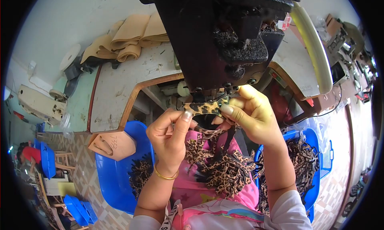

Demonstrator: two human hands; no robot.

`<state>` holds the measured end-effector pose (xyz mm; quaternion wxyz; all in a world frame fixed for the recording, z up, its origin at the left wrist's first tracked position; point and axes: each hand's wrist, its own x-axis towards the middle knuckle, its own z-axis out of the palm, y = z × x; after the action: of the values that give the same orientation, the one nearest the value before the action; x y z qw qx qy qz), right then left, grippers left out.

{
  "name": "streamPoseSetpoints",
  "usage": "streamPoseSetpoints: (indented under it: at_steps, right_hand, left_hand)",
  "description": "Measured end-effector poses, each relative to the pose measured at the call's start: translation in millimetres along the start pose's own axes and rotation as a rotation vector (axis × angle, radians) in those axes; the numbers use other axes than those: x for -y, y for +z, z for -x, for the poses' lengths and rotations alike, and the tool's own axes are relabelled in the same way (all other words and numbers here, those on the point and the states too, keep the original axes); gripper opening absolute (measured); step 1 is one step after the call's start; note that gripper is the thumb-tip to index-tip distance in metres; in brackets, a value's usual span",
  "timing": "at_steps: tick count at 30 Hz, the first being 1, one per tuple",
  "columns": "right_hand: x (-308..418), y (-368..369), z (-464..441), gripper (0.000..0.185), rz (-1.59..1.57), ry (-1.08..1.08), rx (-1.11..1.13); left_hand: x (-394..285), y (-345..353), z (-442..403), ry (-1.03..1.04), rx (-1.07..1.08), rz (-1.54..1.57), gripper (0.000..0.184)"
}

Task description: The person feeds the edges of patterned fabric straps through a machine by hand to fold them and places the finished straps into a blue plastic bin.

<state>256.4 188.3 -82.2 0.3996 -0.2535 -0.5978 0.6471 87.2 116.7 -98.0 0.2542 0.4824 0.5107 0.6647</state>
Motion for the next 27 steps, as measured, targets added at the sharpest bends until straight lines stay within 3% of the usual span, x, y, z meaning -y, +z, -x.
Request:
streamPoseSetpoints:
  at_steps: [2,8,16,23,25,27]
  right_hand:
    - [-3.4,2.2,3.7,0.036,0.061,0.028,-0.003]
    - [-12.7,14.7,7.7,0.040,0.226,-0.077,-0.041]
    - [-13.0,14.6,9.1,0.051,0.267,-0.177,-0.112]
    - [3.2,1.6,0.0,0.047,0.408,-0.192,0.031]
    - [-0.7,-2.1,-3.7,0.048,0.454,-0.227,0.059]
    - [10.6,-5.0,-7.5,0.030,0.543,-0.291,0.120]
  left_hand:
    - [2.6,-5.0,-4.5,0.036,0.013,0.012,0.012]
    - [2.4,-17.7,-12.7,0.071,0.040,-0.035,0.011]
    - [6.7,-18.7,5.6,-0.034,0.051,0.029,0.013]
    - [-5.6,-8.6,-17.9,0.069,0.153,-0.108,0.012]
    - [-6.9,-6.1,-25.0,0.015,0.306,-0.077,0.014]
    - [-6.8,-3.3,-28.8,-0.077,0.435,-0.062,0.015]
